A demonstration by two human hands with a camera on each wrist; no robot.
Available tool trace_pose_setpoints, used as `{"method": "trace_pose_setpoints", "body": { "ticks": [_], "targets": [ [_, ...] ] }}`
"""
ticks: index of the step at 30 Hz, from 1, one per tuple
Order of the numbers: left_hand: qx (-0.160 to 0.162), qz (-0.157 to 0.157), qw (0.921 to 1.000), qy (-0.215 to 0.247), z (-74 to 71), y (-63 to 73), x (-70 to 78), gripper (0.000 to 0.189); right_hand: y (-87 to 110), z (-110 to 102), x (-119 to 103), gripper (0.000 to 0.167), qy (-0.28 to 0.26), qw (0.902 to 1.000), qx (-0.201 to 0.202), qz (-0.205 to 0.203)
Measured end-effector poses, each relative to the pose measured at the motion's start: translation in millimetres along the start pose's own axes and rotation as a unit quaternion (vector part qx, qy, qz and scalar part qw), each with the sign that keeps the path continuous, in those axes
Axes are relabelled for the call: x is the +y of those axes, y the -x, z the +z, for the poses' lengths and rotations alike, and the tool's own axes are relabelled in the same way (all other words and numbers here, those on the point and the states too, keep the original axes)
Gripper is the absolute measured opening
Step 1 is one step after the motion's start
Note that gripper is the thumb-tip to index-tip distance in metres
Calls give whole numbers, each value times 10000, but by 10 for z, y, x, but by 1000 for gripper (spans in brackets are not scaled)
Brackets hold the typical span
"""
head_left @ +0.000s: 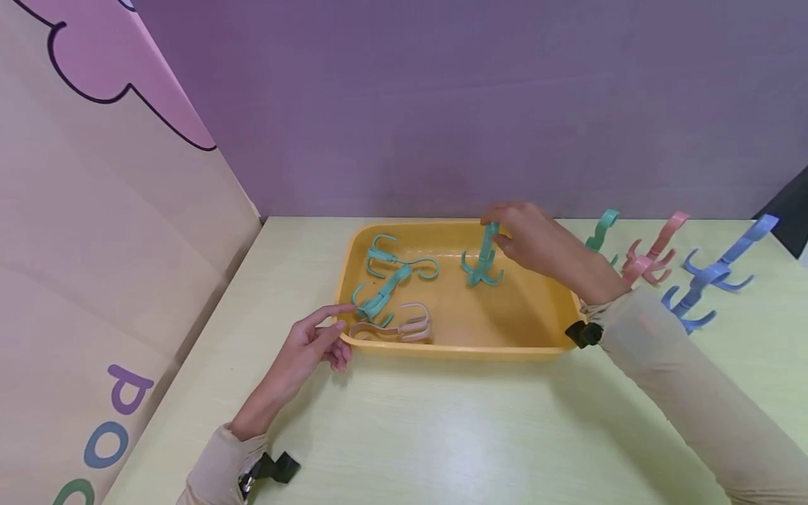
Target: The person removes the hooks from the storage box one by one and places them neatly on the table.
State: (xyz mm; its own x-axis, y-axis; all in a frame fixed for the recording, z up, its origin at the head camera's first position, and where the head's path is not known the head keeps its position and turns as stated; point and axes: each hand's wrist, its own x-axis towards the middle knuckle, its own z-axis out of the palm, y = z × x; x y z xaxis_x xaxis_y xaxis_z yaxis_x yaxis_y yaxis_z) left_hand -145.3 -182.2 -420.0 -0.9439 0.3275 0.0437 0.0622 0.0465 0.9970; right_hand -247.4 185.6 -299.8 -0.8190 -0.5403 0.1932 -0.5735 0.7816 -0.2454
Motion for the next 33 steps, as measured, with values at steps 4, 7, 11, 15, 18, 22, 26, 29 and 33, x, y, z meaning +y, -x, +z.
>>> {"method": "trace_pose_setpoints", "body": {
  "ticks": [4, 7, 11, 15, 18, 22, 26, 29, 33],
  "targets": [
    [11, -12, 10000, -26, -7, 2, 1, 36, -16, -9, 27, 29, -56, 10000, -4, 54],
    [8, -4, 10000, -32, -12, 0, -2, 37, -21, -6, 56, 29, -153, 9998, 43, 77],
    [18, -15, 10000, -25, -8, 3, -3, 36, -16, -10, 100, 27, -281, 9995, 95, 46],
    [5, -24, 10000, -6, 2, -2, 0, 36, -4, -43, 133, 25, -291, 9995, 77, 54],
    [0, -24, 10000, -15, 5, -11, 9, 36, 22, -62, 135, 24, -295, 9994, 174, 4],
    [9, -21, 10000, -47, 4, -19, 22, 35, 59, -71, 125, 24, -285, 9991, 305, 56],
    [10, -11, 10000, -78, -1, -25, 20, 35, 85, -98, 123, 24, -249, 9989, 361, 151],
    [18, -16, 9999, -97, -5, -26, 12, 35, 123, -120, 126, 23, -235, 9987, 439, 107],
    [19, -37, 9999, -110, -6, -27, 3, 35, 208, -161, 115, 23, -176, 9984, 526, 91]
  ]
}}
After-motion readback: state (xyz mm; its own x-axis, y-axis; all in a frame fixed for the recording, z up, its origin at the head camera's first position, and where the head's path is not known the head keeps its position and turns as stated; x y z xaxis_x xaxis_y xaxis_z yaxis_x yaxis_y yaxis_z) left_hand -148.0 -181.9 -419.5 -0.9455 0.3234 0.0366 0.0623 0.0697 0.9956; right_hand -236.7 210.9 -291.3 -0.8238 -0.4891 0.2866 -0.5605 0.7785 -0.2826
